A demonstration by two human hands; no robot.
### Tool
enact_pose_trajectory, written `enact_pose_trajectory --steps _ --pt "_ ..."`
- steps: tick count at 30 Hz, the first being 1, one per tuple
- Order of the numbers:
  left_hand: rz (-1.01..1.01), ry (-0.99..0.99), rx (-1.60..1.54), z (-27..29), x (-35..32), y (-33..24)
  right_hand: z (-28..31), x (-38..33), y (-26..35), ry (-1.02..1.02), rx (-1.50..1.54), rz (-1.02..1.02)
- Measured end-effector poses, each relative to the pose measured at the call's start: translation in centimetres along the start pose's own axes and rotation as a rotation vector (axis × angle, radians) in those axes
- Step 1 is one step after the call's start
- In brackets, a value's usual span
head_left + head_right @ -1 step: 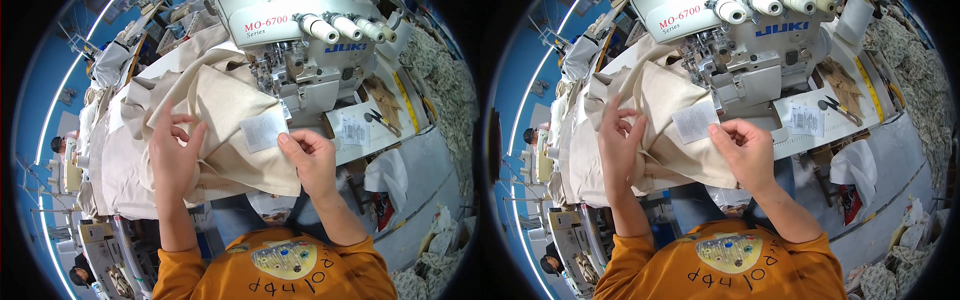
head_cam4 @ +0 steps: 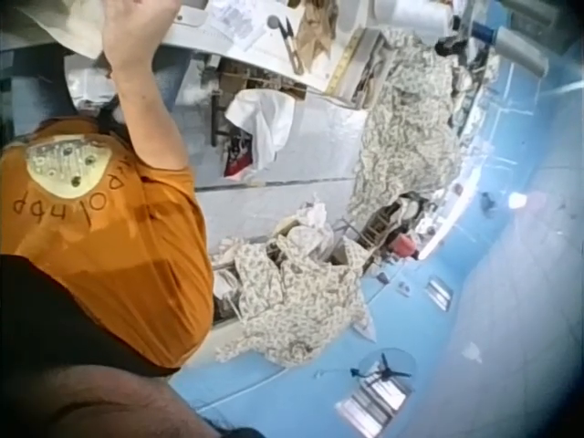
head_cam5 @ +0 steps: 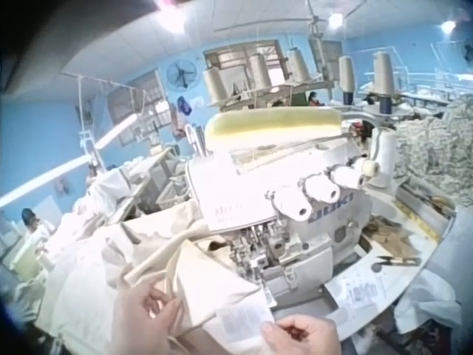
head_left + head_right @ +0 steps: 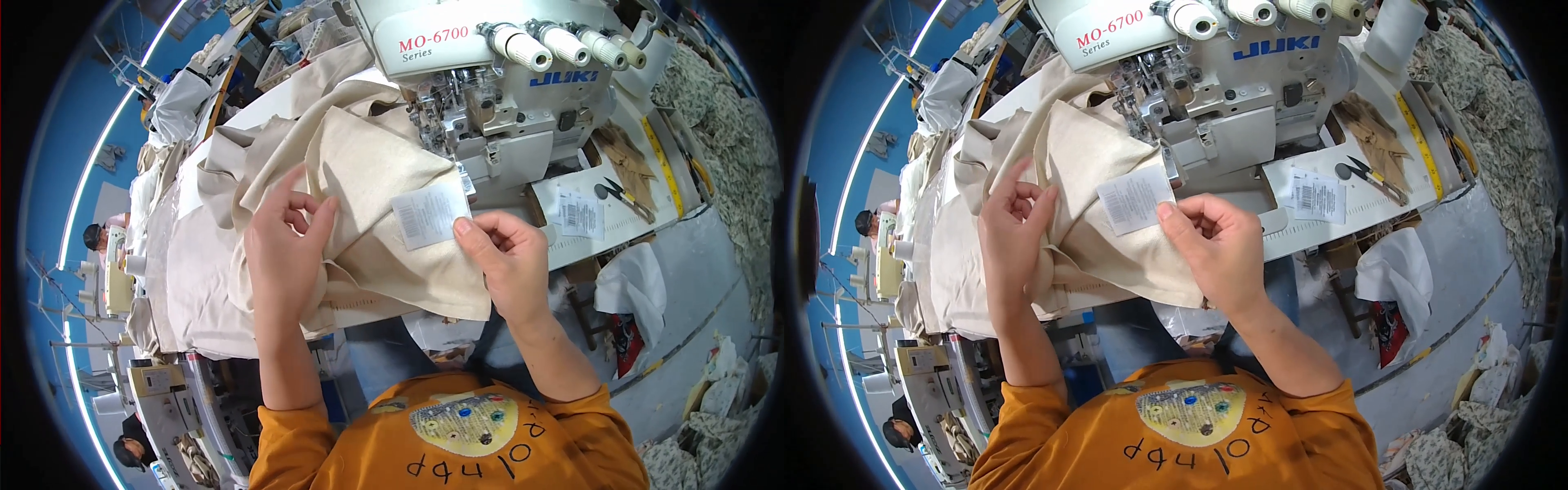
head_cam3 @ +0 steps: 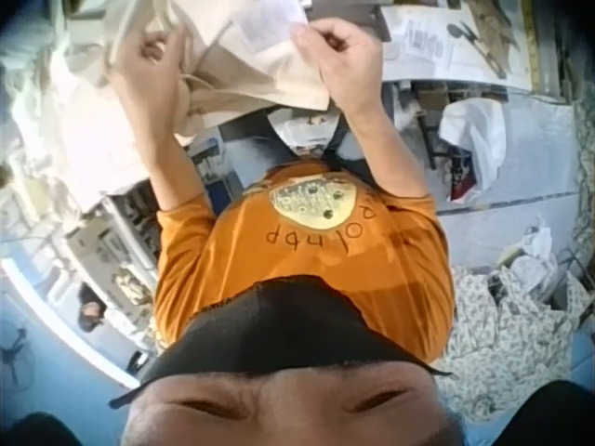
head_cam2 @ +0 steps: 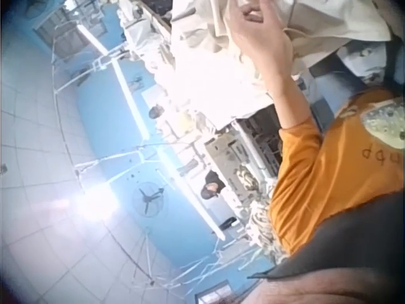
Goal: Operating an industrial overlock sewing machine to join pieces of light-colored fabric together.
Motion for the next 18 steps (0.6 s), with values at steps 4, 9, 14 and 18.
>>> enact_pose_trajectory --steps 4,9,14,18 --pt "-0.425 -0.431 0.109 -0.8 1.3 -0.7 0.0 0.0 0.1 0.011 0.002 0.0" --pt "-0.139 -0.1 -0.391 -1.2 3.3 0.5 -0.1 -0.1 0.3 0.014 0.013 0.021" --pt "-0.244 -0.263 -0.386 -0.3 2.6 -0.5 0.0 -0.1 0.3 0.021 0.0 0.019" --pt "-0.546 -0.47 -0.331 0.1 0.3 -2.8 0.0 -0.1 0.1 0.016 0.011 0.015"
Point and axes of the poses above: each hand's wrist, its own x-axis towards the middle knuckle, its own z-axis out of the back of the hand, y = z × x, the point moved 3 cm from there along x, towards the middle knuckle
